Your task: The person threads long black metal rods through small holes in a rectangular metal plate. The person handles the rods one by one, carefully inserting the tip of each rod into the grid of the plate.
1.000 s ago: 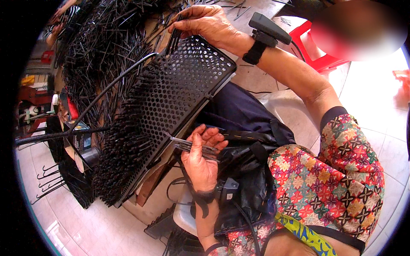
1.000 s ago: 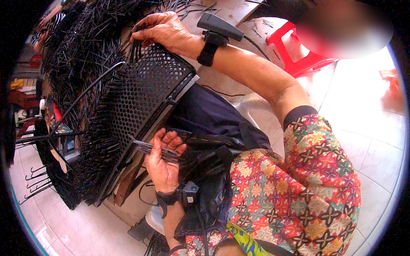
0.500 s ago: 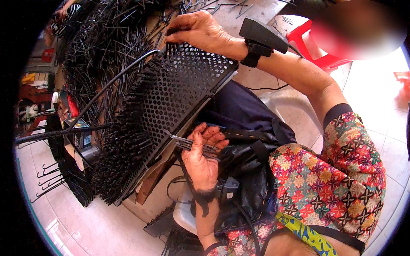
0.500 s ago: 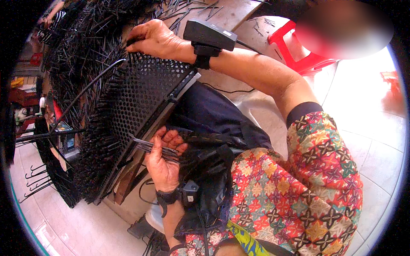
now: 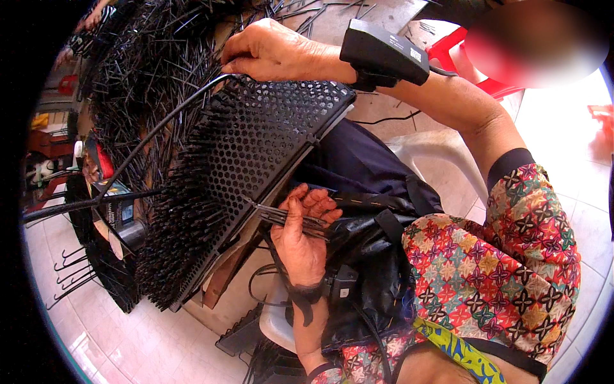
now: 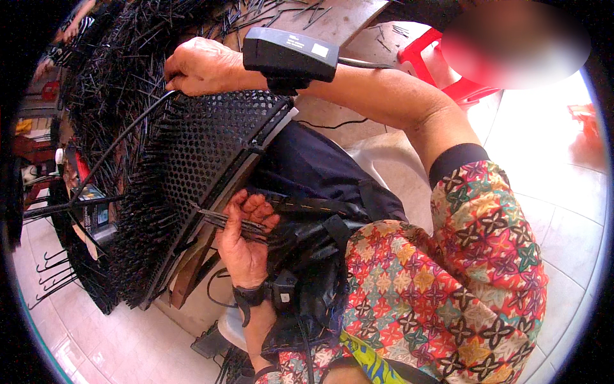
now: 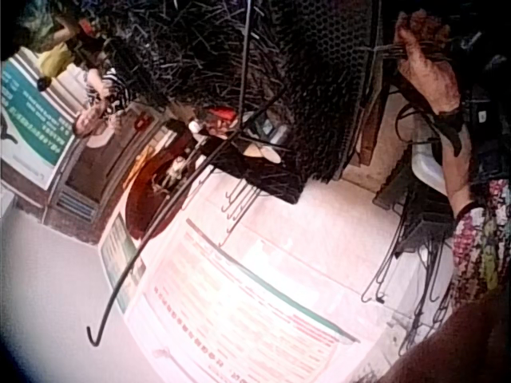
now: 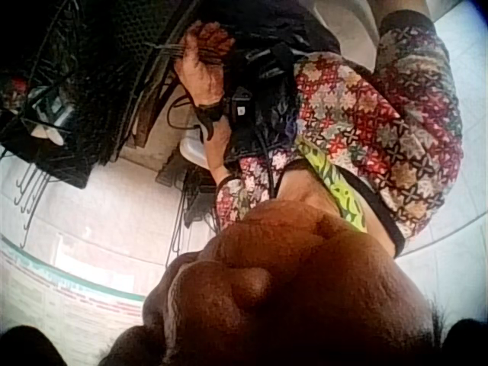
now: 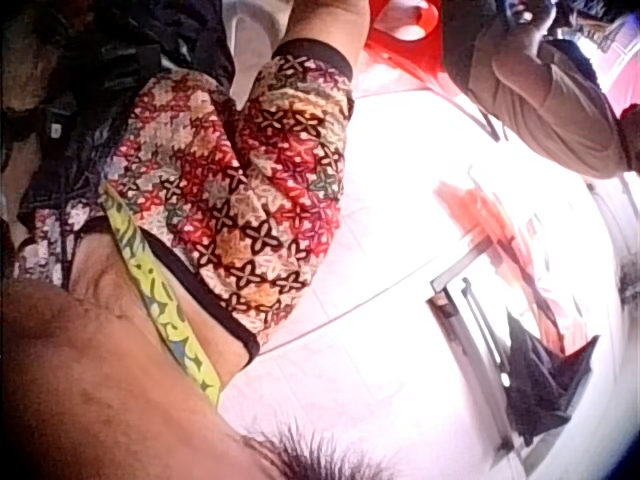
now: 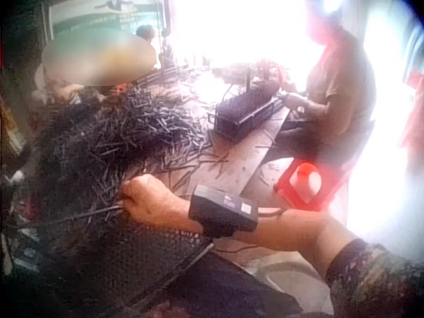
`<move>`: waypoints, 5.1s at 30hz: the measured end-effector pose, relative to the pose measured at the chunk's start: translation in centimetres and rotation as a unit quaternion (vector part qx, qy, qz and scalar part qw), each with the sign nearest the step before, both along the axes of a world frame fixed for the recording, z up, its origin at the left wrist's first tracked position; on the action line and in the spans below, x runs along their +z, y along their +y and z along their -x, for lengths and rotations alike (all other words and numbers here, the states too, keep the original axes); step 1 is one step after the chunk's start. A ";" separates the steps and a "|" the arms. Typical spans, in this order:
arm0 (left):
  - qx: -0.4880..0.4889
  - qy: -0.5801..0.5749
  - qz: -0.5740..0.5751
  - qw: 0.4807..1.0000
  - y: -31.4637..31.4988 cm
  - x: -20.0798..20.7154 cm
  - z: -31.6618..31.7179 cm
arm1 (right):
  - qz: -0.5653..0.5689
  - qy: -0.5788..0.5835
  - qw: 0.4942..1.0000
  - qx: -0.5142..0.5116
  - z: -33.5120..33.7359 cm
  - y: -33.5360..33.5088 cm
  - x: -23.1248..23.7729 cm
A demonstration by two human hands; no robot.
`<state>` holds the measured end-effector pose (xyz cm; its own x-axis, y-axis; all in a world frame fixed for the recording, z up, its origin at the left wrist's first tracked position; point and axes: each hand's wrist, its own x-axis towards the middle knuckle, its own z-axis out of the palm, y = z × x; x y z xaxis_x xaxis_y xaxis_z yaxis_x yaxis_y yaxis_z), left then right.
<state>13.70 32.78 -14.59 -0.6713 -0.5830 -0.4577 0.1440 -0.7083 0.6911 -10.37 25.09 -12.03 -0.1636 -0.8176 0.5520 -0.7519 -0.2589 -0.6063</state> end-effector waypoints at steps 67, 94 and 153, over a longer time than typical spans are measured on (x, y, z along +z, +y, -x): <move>-0.056 -0.016 -0.060 0.996 -1.0 1.1 1.1 | 0.100 -0.423 0.898 -0.072 0.7 7.3 1.1; -0.072 0.049 -0.061 0.994 0.2 0.5 0.1 | -0.050 0.059 0.997 -0.030 2.9 1.2 -0.2; -0.079 0.064 -0.081 0.991 -0.4 0.7 1.2 | 0.246 -0.041 0.950 -0.186 3.6 3.1 -1.6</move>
